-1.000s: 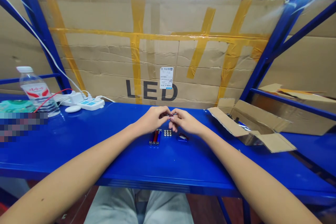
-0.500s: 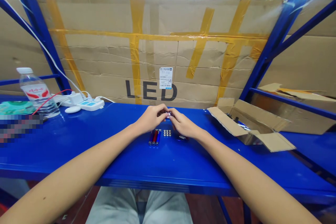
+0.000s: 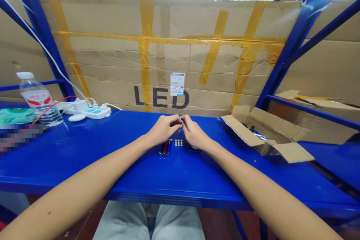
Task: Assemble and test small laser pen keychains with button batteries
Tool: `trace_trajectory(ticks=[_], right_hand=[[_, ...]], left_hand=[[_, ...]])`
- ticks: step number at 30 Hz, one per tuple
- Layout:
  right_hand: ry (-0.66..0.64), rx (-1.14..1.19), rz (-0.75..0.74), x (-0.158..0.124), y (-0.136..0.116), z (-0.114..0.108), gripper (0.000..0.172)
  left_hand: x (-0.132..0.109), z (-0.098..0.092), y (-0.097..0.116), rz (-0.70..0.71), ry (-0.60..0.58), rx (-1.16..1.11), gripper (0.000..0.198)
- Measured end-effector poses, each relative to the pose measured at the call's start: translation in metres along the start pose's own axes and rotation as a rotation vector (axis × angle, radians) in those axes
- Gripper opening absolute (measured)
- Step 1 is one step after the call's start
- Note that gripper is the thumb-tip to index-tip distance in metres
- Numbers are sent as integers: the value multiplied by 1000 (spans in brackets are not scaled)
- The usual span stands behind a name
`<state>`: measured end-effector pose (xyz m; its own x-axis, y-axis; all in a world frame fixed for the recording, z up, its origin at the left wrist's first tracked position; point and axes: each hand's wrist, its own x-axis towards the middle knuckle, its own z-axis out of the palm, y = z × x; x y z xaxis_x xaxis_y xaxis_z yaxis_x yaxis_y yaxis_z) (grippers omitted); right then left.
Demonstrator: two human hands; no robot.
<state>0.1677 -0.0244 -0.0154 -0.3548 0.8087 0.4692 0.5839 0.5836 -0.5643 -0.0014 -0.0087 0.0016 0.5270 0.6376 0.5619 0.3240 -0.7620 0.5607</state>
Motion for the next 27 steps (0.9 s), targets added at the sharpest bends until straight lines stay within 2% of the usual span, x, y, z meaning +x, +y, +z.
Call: trace_trajectory(ticks=[4,7,10,12,14,17,21,24,27], right_hand=[[52,-26,64,3,0,-1,22],[60,-138,121,6,6,-11,24],[-104,-316,247,5,15,-29,22],[-291,-398,376,3,21,-41,20],[-506,-399,542,0,25,-50,24],[-650,-364,619,-2,25,-56,25],[-699,-352,634,-2,21,-60,20],[-666,-378,609,-3,22,-61,18],[-626,-389,542,-3,25,-62,18]], left_hand=[[0,3,-1,-25,-40,-63,12],[1,-1,-5,-54,-46,-4,12],[3,-12,-13,-127,-17,188,9],[4,-21,-20,-166,-43,296,8],[5,-29,-27,-187,-83,352,6],[7,-35,-35,-278,-153,376,6],[6,-39,-37,-418,-268,359,5],[5,-41,-35,-489,-368,368,6],[5,-44,-33,-499,-407,368,9]])
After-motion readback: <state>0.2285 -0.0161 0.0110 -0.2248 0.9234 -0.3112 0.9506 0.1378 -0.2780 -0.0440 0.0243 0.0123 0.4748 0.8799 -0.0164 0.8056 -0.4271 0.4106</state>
